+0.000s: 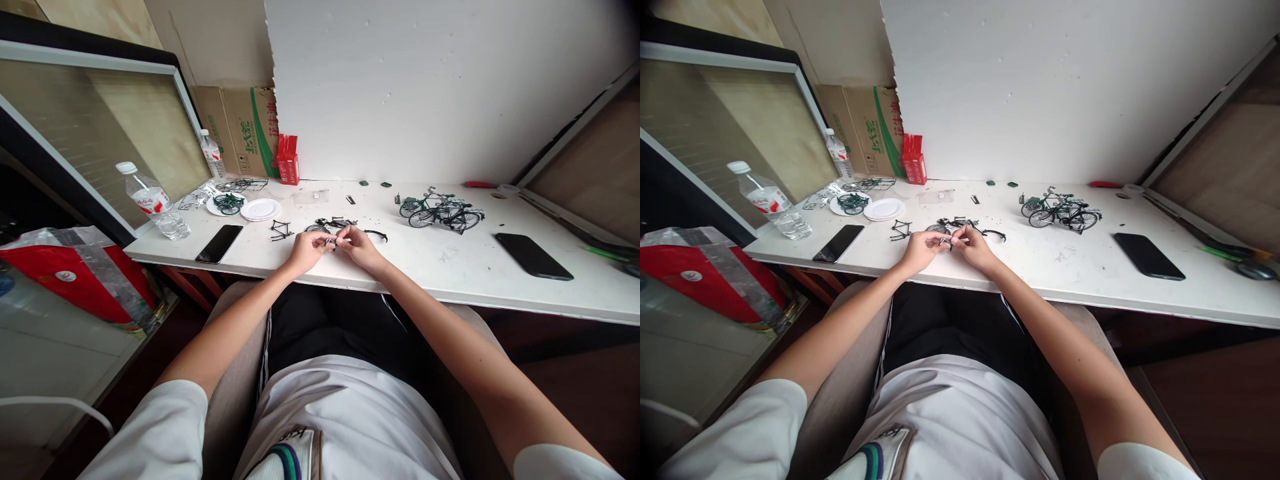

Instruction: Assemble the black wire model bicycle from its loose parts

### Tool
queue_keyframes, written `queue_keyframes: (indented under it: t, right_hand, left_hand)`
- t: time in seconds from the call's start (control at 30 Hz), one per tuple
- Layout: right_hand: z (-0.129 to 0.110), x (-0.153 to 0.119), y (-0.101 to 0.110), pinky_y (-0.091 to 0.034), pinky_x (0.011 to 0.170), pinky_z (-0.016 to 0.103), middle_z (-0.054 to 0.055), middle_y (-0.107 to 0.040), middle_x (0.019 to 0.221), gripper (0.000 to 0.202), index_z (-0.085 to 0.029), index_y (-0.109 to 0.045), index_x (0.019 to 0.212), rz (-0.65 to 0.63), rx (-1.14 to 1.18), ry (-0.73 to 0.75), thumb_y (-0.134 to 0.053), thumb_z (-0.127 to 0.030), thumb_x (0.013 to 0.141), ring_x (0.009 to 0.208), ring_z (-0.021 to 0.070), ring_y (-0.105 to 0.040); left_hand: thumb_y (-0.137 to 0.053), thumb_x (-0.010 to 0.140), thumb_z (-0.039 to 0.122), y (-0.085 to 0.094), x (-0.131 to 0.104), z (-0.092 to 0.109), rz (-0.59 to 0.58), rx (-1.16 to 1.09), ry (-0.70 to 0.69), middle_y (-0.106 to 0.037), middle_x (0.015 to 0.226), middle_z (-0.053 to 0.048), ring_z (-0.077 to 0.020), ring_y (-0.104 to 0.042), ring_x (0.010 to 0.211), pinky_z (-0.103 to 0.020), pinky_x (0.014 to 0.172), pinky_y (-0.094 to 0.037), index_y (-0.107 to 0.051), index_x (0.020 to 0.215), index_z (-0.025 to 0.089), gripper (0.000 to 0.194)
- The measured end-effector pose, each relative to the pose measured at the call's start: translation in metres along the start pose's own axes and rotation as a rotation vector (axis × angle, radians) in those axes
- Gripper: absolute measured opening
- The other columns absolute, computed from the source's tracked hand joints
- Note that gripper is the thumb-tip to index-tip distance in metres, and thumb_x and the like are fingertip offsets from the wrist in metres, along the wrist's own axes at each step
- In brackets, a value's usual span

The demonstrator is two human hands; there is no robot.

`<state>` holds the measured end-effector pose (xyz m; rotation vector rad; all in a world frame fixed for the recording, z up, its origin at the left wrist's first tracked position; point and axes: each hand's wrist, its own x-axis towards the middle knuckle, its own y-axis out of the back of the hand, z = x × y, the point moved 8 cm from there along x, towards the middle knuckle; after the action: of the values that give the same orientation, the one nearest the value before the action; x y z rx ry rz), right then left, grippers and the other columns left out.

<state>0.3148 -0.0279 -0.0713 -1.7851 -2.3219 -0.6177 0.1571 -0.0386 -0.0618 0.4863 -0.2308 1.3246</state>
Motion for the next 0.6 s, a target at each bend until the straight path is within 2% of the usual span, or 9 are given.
queue_keyframes:
  t: [0.27,0.6]
  right_hand:
    - [0.003,-0.0008,0.0002,-0.058,0.087,0.044,0.005,-0.07,0.094,0.045,-0.026,-0.06,0.093,0.004,0.01,-0.006,-0.078,-0.066,0.086,0.092,0.0252,-0.07]
    - [0.0033,-0.0013,0.0017,-0.059,0.084,0.045,0.006,-0.071,0.092,0.041,-0.026,-0.06,0.09,0.041,0.002,-0.01,-0.083,-0.06,0.084,0.09,0.0267,-0.07]
  left_hand:
    - [-0.08,0.083,0.018,-0.0001,0.0006,-0.0026,0.008,0.002,-0.046,-0.081,0.084,-0.007,-0.0185,-0.074,0.074,-0.032,0.076,-0.062,-0.086,0.105,0.017,0.024]
    - [-0.076,0.085,0.011,-0.003,0.0001,-0.0057,0.005,0.048,-0.1,-0.084,0.092,-0.009,-0.0207,-0.078,0.08,-0.035,0.079,-0.065,-0.087,0.106,0.02,0.025]
